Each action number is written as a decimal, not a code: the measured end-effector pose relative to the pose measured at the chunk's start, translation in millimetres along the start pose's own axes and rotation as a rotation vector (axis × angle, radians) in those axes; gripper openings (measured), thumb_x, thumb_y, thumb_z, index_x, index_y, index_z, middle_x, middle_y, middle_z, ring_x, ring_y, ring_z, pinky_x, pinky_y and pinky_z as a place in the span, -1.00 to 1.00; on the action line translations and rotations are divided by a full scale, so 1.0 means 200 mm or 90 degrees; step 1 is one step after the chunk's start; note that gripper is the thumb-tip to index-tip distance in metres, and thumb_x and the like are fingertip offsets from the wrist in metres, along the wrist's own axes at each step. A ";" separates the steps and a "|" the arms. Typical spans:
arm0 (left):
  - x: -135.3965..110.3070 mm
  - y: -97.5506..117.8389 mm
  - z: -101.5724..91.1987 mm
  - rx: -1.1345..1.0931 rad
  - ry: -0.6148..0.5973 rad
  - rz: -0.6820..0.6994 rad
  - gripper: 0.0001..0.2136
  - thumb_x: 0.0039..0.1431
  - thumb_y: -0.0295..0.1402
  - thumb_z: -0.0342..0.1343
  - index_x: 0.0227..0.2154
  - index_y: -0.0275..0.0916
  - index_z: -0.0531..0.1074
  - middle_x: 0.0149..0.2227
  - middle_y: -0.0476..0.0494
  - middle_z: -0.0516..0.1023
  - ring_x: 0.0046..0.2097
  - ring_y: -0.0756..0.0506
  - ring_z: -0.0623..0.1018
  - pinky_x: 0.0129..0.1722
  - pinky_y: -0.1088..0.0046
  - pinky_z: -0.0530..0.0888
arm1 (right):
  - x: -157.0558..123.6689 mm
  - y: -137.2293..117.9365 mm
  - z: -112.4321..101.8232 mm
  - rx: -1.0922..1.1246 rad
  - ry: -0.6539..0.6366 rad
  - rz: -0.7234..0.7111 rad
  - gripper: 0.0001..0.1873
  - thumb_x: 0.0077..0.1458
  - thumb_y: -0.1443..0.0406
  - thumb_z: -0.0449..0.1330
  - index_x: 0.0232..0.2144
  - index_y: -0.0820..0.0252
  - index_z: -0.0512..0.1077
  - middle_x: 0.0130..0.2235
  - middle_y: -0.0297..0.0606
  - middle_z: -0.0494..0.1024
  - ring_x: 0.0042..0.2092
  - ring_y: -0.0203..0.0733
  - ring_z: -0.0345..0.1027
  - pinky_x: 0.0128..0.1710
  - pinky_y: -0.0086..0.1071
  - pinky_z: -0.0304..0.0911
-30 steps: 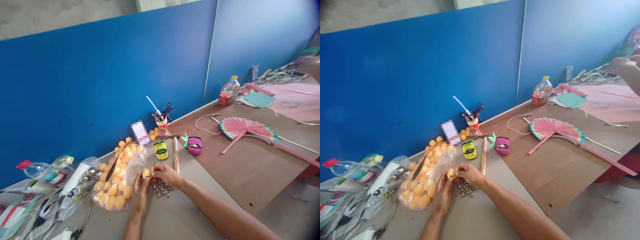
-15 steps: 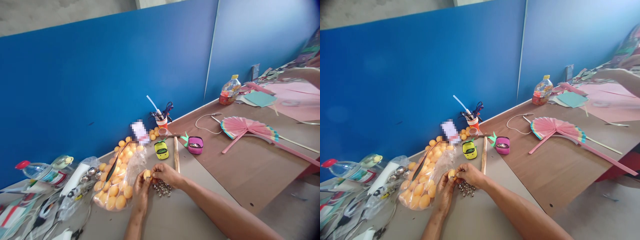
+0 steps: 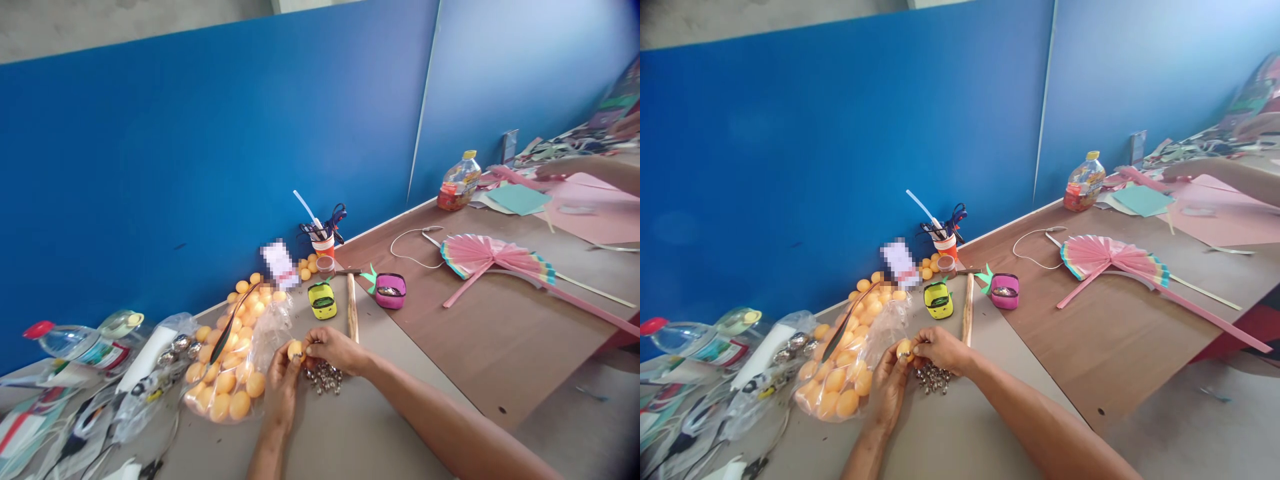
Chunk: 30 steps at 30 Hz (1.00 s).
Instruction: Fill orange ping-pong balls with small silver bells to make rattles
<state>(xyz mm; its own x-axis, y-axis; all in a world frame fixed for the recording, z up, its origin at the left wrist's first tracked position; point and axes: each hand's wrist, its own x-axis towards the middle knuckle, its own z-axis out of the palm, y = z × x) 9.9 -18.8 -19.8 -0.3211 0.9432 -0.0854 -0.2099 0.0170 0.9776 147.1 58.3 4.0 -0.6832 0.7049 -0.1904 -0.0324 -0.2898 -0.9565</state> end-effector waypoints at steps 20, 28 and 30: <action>0.00 0.00 0.01 -0.002 0.016 -0.009 -0.61 -0.08 -0.14 0.28 -0.17 -0.17 0.47 -0.20 -0.14 0.57 -0.12 -0.19 0.51 -0.11 0.31 0.42 | -0.02 -0.01 0.00 -0.014 0.000 -0.023 -0.97 -0.04 0.40 0.09 -0.47 0.23 0.33 -0.60 -0.42 0.41 -0.53 -0.37 0.26 -0.48 -0.51 0.14; 0.00 0.01 0.00 0.053 0.006 0.012 -0.56 -0.06 -0.09 0.26 -0.15 -0.23 0.46 -0.19 -0.15 0.58 -0.16 -0.16 0.52 -0.17 0.34 0.44 | -0.02 -0.03 -0.01 -0.045 -0.014 -0.020 -0.98 -0.03 0.38 0.11 -0.48 0.23 0.34 -0.60 -0.42 0.41 -0.54 -0.37 0.26 -0.50 -0.51 0.12; 0.00 0.00 0.00 0.062 0.010 0.019 -0.56 -0.06 -0.08 0.25 -0.14 -0.23 0.46 -0.20 -0.16 0.58 -0.16 -0.16 0.52 -0.16 0.34 0.44 | -0.03 -0.04 -0.01 -0.044 -0.014 -0.015 -0.97 -0.04 0.40 0.11 -0.49 0.23 0.33 -0.60 -0.43 0.41 -0.54 -0.37 0.26 -0.49 -0.50 0.13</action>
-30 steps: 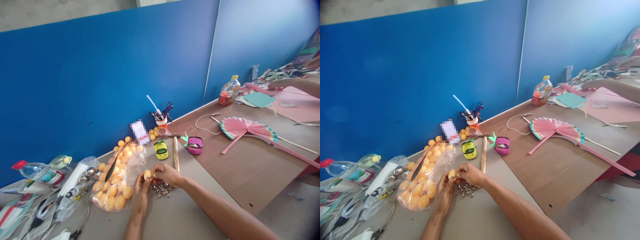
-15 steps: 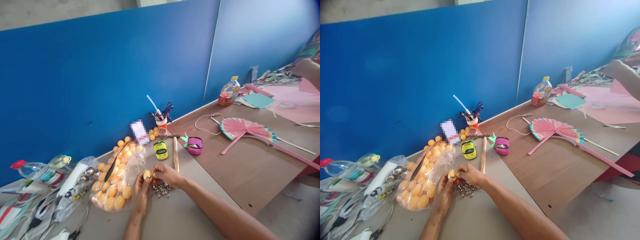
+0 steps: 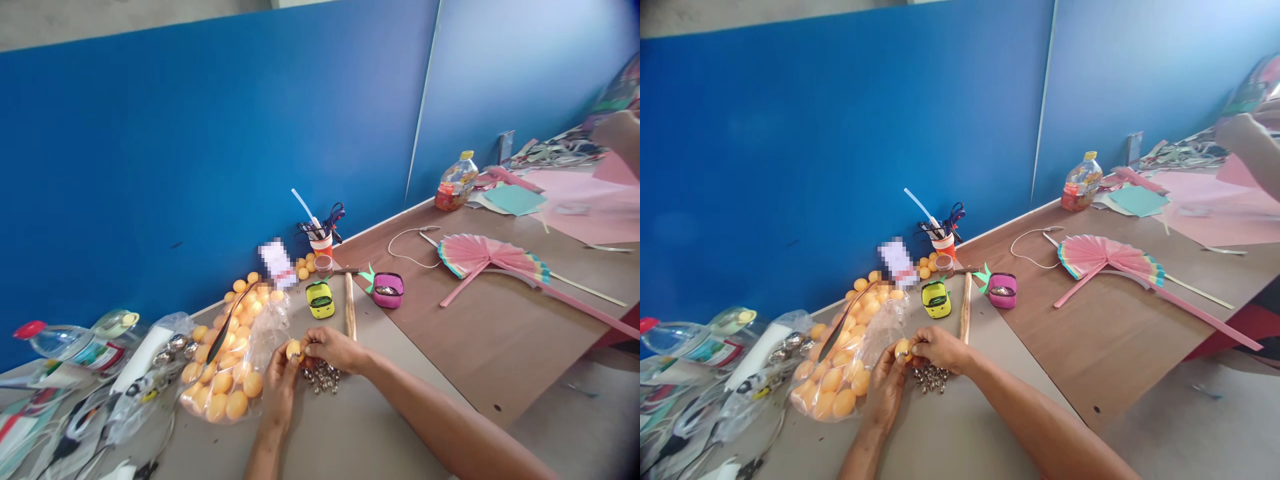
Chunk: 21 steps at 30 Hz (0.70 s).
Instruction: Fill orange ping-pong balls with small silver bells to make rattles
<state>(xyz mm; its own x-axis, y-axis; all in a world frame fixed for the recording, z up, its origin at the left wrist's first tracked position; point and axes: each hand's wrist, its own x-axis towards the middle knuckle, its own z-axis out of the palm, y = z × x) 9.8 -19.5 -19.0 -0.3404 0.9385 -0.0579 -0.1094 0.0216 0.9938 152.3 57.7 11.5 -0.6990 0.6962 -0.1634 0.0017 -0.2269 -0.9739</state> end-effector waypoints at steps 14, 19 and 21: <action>-0.01 0.00 0.01 0.052 -0.002 0.005 -0.56 0.01 -0.09 0.20 -0.09 -0.24 0.39 -0.11 -0.21 0.53 -0.04 -0.19 0.49 -0.06 0.29 0.41 | 0.02 0.02 0.01 0.037 0.025 0.035 -0.91 -0.02 0.46 0.07 -0.47 0.23 0.33 -0.62 -0.45 0.42 -0.54 -0.38 0.30 -0.45 -0.49 0.22; -0.01 0.00 0.01 0.102 0.000 0.026 -0.59 0.05 -0.09 0.17 -0.10 -0.24 0.39 -0.13 -0.19 0.53 -0.08 -0.16 0.49 -0.09 0.32 0.42 | 0.02 0.01 0.02 0.056 0.033 0.042 -0.91 -0.03 0.46 0.07 -0.47 0.21 0.32 -0.63 -0.46 0.42 -0.54 -0.35 0.32 -0.44 -0.47 0.24; -0.01 0.00 0.00 0.112 0.003 0.034 -0.59 0.05 -0.09 0.16 -0.11 -0.24 0.39 -0.13 -0.20 0.53 -0.09 -0.17 0.50 -0.10 0.32 0.42 | 0.01 0.00 0.03 0.042 0.045 0.039 -0.90 -0.04 0.47 0.07 -0.48 0.21 0.31 -0.63 -0.46 0.41 -0.54 -0.35 0.31 -0.45 -0.48 0.22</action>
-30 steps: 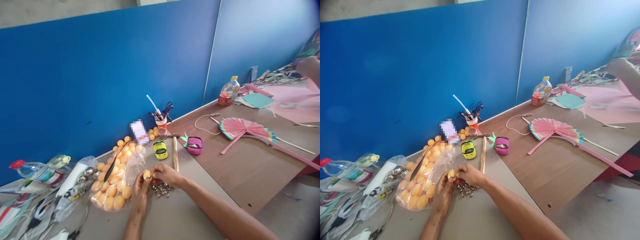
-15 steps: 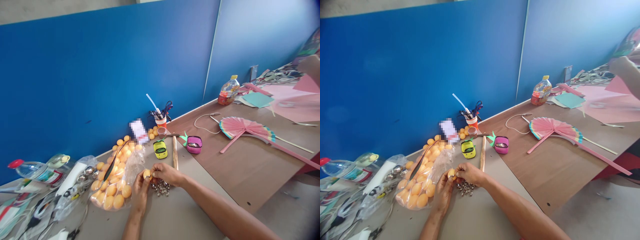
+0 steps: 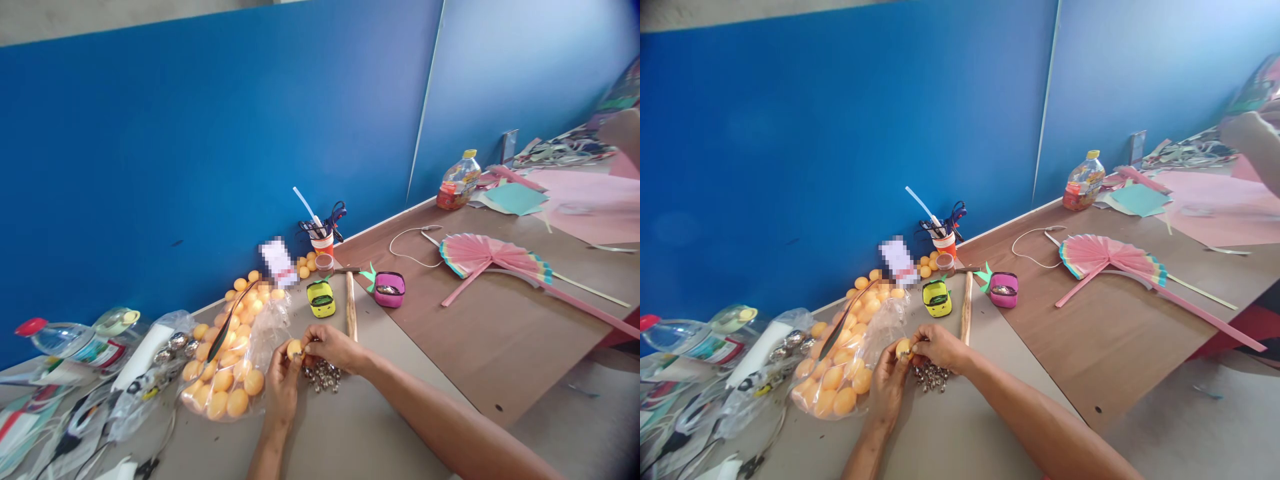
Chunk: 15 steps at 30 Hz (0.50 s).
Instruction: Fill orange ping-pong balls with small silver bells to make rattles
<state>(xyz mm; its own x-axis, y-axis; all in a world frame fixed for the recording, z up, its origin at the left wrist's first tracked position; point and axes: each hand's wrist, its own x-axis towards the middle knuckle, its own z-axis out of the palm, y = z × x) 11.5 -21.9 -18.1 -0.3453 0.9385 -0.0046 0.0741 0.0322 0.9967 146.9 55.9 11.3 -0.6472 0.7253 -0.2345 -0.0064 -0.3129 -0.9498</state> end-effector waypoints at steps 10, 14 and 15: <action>0.00 0.04 0.01 0.028 0.035 0.016 -0.57 -0.02 -0.04 0.20 -0.17 -0.24 0.44 -0.19 -0.20 0.56 -0.14 -0.18 0.52 -0.15 0.32 0.45 | -0.03 -0.02 0.03 -0.045 0.021 -0.020 -0.91 -0.02 0.46 0.08 -0.49 0.20 0.30 -0.61 -0.44 0.42 -0.53 -0.35 0.27 -0.49 -0.50 0.14; 0.00 0.05 0.00 0.026 0.038 0.018 -0.56 -0.03 -0.03 0.20 -0.17 -0.24 0.44 -0.20 -0.20 0.56 -0.13 -0.17 0.51 -0.14 0.32 0.44 | -0.03 -0.02 0.03 -0.021 0.002 -0.015 -0.94 0.02 0.41 0.09 -0.47 0.20 0.32 -0.60 -0.44 0.43 -0.52 -0.34 0.30 -0.47 -0.49 0.18; 0.00 0.04 0.00 0.027 0.038 0.020 -0.56 -0.02 -0.04 0.20 -0.16 -0.24 0.44 -0.20 -0.20 0.56 -0.13 -0.17 0.51 -0.13 0.33 0.44 | -0.02 -0.02 0.03 -0.017 -0.001 -0.014 -0.94 0.02 0.41 0.09 -0.47 0.21 0.32 -0.61 -0.43 0.44 -0.53 -0.34 0.30 -0.47 -0.49 0.18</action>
<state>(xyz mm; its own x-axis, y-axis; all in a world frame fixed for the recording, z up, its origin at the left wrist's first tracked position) 12.5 -20.9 -9.2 -0.3968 0.9173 0.0328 0.1253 0.0188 0.9919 146.0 50.4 17.2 -0.6481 0.7309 -0.2137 0.0004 -0.2803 -0.9599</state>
